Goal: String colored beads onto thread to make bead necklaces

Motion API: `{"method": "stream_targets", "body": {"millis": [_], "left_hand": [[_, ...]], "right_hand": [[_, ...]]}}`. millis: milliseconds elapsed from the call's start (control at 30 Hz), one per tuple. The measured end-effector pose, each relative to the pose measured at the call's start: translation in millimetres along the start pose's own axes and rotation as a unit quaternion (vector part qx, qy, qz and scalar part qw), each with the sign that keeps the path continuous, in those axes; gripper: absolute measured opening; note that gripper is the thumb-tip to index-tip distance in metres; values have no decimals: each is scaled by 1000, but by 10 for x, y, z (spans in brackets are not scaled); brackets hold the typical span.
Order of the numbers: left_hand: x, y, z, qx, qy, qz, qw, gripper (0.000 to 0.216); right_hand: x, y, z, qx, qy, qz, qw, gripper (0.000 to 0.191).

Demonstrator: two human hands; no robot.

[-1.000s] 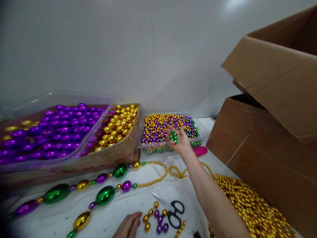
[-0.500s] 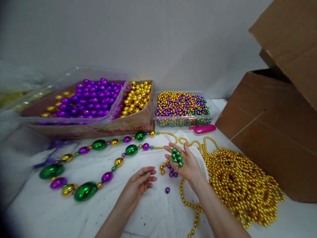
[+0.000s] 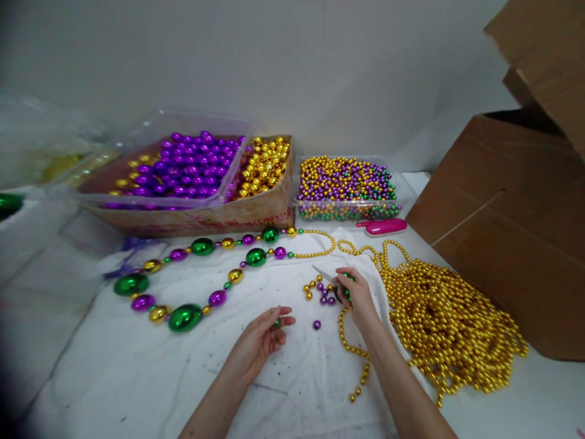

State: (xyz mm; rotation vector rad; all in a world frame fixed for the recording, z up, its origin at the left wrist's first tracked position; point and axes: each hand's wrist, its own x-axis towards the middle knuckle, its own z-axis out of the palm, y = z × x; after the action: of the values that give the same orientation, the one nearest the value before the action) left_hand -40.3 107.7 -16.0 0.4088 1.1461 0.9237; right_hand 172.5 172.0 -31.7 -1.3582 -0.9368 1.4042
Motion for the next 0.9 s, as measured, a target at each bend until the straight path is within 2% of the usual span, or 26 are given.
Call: {"method": "stream_targets", "body": {"millis": [100, 200, 367, 567, 700, 900], "left_hand": [[51, 15, 18, -55, -26, -23, 998, 30], [118, 45, 76, -124, -66, -51, 989, 33], [186, 46, 121, -144, -64, -66, 985, 38], [203, -70, -7, -144, -40, -90, 985, 29], [209, -124, -73, -149, -41, -91, 984, 24], [206, -139, -92, -153, -51, -81, 984, 21]], "right_hand": [[97, 73, -60, -154, 60, -70, 984, 22], [183, 82, -70, -297, 70, -140, 942, 21], [233, 86, 4, -471, 29, -196, 859, 28], [165, 110, 158, -581, -29, -219, 784, 25], [121, 74, 224, -611, -36, -210, 762, 18], [109, -31, 194, -621, -56, -196, 757, 20]]}}
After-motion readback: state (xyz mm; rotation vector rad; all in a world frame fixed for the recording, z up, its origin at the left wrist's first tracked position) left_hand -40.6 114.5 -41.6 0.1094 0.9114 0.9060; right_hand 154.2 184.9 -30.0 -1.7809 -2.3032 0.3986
